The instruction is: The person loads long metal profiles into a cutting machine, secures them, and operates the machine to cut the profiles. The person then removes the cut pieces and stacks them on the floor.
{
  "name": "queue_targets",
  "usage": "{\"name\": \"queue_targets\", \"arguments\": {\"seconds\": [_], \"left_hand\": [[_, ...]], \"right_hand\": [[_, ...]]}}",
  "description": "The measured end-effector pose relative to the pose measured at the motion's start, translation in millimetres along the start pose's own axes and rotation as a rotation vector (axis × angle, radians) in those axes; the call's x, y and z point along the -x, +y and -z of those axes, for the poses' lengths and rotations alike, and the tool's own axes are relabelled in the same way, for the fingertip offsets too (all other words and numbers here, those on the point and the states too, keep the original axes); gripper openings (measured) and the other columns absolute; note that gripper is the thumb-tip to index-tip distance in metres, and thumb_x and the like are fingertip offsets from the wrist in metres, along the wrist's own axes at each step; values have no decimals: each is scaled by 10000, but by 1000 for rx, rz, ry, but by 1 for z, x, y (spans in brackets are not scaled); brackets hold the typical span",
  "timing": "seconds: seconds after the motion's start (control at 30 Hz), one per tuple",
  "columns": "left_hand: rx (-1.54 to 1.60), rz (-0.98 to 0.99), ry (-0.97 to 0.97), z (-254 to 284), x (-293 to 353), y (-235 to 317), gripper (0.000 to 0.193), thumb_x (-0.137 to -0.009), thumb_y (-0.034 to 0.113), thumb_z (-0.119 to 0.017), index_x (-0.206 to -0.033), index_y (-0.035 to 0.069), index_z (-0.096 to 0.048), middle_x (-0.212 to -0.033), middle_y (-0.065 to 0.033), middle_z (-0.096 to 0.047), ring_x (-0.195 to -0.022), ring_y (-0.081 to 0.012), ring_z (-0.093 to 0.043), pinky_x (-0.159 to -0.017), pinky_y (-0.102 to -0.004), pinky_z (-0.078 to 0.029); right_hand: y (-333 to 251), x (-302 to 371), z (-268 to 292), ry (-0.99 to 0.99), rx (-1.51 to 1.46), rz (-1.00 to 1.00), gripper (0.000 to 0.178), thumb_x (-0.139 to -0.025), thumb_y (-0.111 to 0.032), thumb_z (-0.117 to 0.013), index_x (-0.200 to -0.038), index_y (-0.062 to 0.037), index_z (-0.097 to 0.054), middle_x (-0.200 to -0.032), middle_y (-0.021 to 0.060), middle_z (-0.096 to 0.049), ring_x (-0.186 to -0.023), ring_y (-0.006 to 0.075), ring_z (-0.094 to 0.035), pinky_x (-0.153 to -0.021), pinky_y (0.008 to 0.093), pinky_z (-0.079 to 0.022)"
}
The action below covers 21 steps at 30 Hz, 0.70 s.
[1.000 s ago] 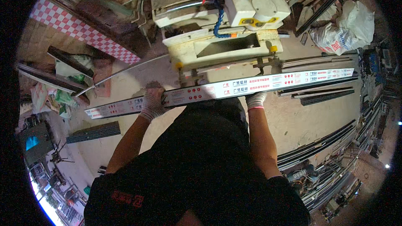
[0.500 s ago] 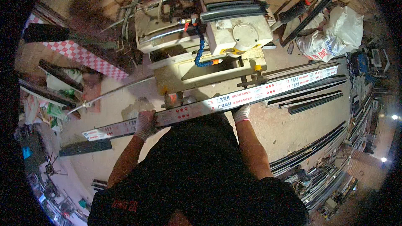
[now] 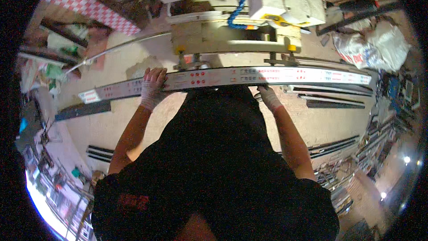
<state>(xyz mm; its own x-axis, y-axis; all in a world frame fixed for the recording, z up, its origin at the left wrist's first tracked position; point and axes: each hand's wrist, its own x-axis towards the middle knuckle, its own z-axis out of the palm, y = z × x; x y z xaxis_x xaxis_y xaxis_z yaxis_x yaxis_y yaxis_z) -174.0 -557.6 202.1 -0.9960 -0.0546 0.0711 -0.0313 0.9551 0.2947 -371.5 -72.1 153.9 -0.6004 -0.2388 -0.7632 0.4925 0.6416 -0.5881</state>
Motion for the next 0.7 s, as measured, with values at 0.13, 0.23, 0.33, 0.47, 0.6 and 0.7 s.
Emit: {"name": "queue_targets", "arguments": {"seconds": [0.13,0.23,0.33,0.47,0.6,0.7], "left_hand": [[-53,199,64,-3,20,30,921,-657,452,-874,-1407,109,-465,-1423,-165,-432,-1350,-390,-383,-1147,-597,-275],[-70,330,211,3,39,59,885,-670,421,-870,-1399,109,-476,-1414,-183,-428,-1351,-410,-371,-1134,-595,-278],[57,480,236,17,69,92,742,-743,365,-827,-1355,87,-513,-1408,-228,-444,-1280,-420,-435,-1082,-540,-348],[97,679,62,27,147,169,314,-878,295,-663,-1056,36,-664,-975,-183,-648,-952,-391,-624,-833,-488,-514],[159,1043,174,11,244,272,297,-955,333,-567,-852,65,-645,-805,-182,-624,-772,-402,-638,-685,-501,-523],[352,1521,-61,-21,307,338,459,-1014,467,-435,-880,94,-665,-789,-192,-662,-767,-403,-673,-664,-511,-525]], "right_hand": [[-62,31,1,-170,687,245,461,-990,-443,-549,-1146,-22,-656,-969,218,-705,-940,337,-678,-846,410,-515],[-109,41,-9,-307,771,504,435,-1000,-399,-555,-1179,-14,-651,-1160,220,-683,-1122,389,-630,-978,431,-470],[-138,42,-18,-388,768,614,318,-1005,-307,-558,-1117,-30,-666,-1091,198,-689,-1027,385,-646,-933,420,-491],[-133,45,-18,-549,669,684,276,-1032,-230,-496,-1120,-25,-659,-1055,162,-707,-977,311,-674,-905,393,-502],[-117,55,-34,-747,784,874,310,-1057,-243,-449,-1142,-28,-655,-961,150,-729,-917,278,-691,-856,390,-510],[-112,68,-59,-823,1059,973,328,-1067,-250,-415,-1146,-36,-650,-929,172,-731,-858,305,-705,-825,389,-515]]}}
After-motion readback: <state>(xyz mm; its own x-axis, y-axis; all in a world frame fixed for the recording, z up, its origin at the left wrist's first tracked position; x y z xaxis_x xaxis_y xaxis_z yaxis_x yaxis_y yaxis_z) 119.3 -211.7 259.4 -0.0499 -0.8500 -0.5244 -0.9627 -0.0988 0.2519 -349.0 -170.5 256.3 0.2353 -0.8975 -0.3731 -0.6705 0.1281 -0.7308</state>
